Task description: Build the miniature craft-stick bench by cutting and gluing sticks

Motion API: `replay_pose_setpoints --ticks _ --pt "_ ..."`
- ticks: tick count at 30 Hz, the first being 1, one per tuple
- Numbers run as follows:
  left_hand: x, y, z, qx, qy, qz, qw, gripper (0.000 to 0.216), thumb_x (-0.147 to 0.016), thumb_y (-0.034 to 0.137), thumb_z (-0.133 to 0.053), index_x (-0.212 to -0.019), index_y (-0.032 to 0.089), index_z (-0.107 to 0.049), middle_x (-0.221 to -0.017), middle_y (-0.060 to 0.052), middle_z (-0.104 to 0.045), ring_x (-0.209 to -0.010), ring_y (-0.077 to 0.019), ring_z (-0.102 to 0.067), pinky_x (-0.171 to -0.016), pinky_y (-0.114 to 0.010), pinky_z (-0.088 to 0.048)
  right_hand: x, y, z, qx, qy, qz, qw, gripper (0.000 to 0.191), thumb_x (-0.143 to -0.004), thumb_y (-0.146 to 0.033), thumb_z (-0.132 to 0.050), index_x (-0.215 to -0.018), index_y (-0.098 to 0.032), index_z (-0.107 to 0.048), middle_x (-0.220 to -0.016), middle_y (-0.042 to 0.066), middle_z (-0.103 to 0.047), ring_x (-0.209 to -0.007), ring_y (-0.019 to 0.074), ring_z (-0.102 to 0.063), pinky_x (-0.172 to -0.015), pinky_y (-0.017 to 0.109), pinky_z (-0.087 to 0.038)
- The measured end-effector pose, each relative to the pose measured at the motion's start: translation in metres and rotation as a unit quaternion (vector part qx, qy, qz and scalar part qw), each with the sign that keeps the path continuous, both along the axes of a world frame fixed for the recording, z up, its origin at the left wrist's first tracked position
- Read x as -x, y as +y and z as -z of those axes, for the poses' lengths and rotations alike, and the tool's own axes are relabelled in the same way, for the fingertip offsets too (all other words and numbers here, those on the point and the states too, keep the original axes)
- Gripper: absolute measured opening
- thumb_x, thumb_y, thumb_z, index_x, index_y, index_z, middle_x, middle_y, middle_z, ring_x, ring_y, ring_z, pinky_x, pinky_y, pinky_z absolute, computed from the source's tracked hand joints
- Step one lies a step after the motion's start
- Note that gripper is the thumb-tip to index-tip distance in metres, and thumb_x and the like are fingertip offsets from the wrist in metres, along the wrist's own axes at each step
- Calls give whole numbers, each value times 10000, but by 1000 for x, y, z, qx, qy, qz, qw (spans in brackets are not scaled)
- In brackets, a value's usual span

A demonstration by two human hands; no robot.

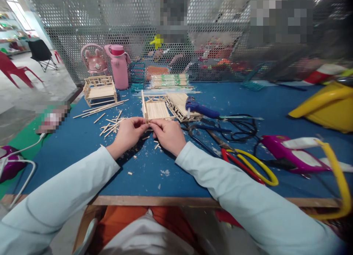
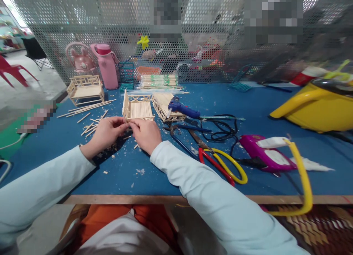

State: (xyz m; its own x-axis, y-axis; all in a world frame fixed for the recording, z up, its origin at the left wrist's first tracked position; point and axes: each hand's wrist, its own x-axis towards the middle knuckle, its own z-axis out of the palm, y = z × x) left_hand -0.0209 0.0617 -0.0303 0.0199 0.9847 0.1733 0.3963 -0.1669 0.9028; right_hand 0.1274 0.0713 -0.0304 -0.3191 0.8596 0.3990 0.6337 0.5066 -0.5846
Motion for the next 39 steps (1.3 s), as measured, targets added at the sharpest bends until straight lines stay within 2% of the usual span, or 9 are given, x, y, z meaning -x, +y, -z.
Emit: replay_pose_setpoints --ticks 7,12,16,20,26,29,32,35,39 --pt "10 5 -4 6 31 42 999 107 -742 242 -600 -700 143 -599 -607 31 -551 -534 -74 -447 -540 -213 -354 -28 0 -13 -118 73 84 987 267 -778 -196 -493 -891 -150 -731 -523 -3 -590 -455 124 -499 -529 259 -437" --pt "23 8 -7 19 35 86 996 112 -744 254 -593 -704 149 -592 -596 31 -547 -533 -76 -458 -535 -213 -362 -38 10 -17 -234 43 32 971 457 -625 -81 -470 -1051 -115 -631 -925 106 -638 -824 205 -590 -780 352 -494" --pt "25 6 -10 39 18 88 995 123 -737 264 -601 -702 147 -585 -587 33 -538 -522 -74 -452 -527 -212 -369 -33 16 -9 -180 19 -21 983 645 -566 -50 -448 -1204 -129 -503 -1017 109 -613 -959 224 -567 -920 408 -445" --pt "22 4 -13 44 25 72 996 99 -740 230 -590 -684 149 -580 -570 34 -530 -512 -72 -434 -522 -213 -361 -30 16 -8 -166 64 -7 984 675 -546 -48 -444 -1212 -152 -476 -981 82 -596 -900 198 -558 -867 377 -463" --pt "21 4 -9 20 27 58 998 84 -725 230 -594 -682 159 -587 -589 28 -549 -513 -76 -449 -528 -216 -371 -24 -3 -19 -159 47 27 986 226 -773 -264 -510 -930 -178 -648 -674 9 -622 -562 119 -520 -596 243 -445" --pt "21 6 -4 18 11 59 998 96 -719 249 -594 -699 155 -593 -608 22 -561 -527 -81 -465 -535 -216 -385 -14 -8 -16 -100 -68 -8 993 240 -823 -301 -507 -765 -186 -709 -655 26 -684 -580 132 -586 -615 248 -436" --pt "19 7 -1 17 -2 53 998 97 -724 246 -583 -700 152 -589 -605 21 -556 -527 -80 -461 -524 -209 -381 -6 -7 -9 -49 -123 28 991 246 -840 -276 -504 -903 -192 -727 -806 67 -734 -727 180 -652 -689 278 -455" --pt "17 6 0 15 -6 46 999 93 -726 242 -582 -705 152 -591 -601 26 -548 -522 -76 -448 -515 -204 -367 1 -4 -3 -12 -65 37 997 255 -844 -264 -505 -939 -182 -727 -830 79 -734 -775 188 -660 -724 289 -467" --pt "13 3 -1 10 -3 43 999 117 -735 261 -580 -715 148 -604 -618 21 -563 -536 -81 -459 -535 -212 -371 11 -2 2 142 133 21 981 272 -826 -269 -516 -952 -143 -721 -507 -4 -615 -470 116 -554 -509 226 -438"
